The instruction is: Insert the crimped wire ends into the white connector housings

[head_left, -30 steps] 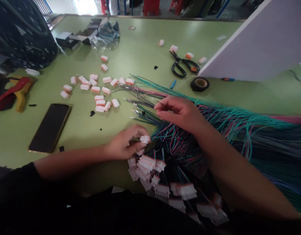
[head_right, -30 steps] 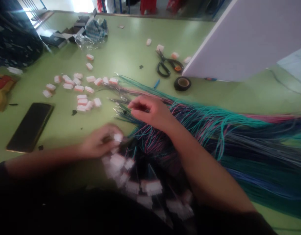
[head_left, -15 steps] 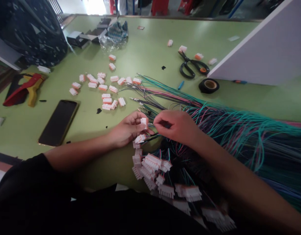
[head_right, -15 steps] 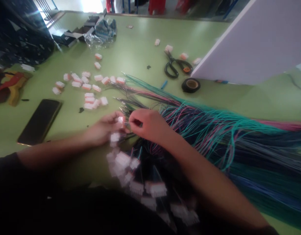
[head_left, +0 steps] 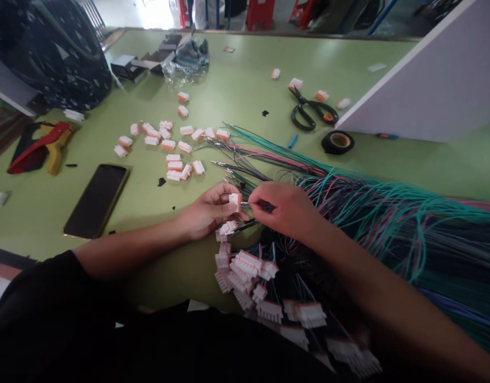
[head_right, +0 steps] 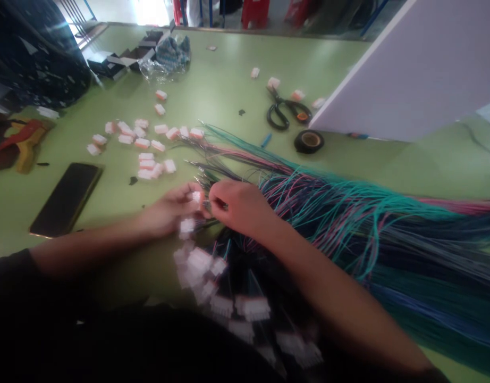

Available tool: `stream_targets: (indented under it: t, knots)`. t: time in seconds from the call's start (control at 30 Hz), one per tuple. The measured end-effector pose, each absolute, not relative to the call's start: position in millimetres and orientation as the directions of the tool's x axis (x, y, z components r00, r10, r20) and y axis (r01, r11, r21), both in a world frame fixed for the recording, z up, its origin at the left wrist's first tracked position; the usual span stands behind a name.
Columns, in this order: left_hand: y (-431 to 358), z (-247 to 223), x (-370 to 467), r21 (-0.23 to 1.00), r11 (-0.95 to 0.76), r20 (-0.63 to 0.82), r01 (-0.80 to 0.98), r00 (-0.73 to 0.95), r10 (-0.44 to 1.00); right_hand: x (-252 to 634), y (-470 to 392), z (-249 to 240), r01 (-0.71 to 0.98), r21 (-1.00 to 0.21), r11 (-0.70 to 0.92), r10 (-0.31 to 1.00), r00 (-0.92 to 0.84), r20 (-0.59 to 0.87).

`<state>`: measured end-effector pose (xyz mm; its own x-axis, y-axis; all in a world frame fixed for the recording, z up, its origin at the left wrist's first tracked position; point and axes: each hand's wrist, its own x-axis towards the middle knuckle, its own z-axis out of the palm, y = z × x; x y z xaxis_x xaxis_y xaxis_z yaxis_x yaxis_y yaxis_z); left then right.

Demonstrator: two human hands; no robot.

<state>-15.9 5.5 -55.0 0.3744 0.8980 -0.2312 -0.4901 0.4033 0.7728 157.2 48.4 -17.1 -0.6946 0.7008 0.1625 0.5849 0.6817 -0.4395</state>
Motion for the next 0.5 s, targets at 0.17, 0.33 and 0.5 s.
stream_targets:
  t: [0.17,0.33,0.5]
  knots:
    - [4.9,-57.9,-16.1,0.786,0.419,-0.257,-0.455,0.376,0.89,151.8,42.8,-22.9,0.581,-0.392,0.713,0.681,-0.708,0.189]
    - [5.1,-57.4,-16.4,0.782,0.432,-0.279,-0.45,0.367,0.887,150.9,42.0,-23.9,0.566,-0.491,0.662,0.712,-0.68,0.177]
    - [5.8,-54.4,-15.7,0.763,0.454,-0.303,-0.461,0.365,0.88,153.9,45.2,-20.6,0.526,-0.661,0.535,0.767,-0.63,0.119]
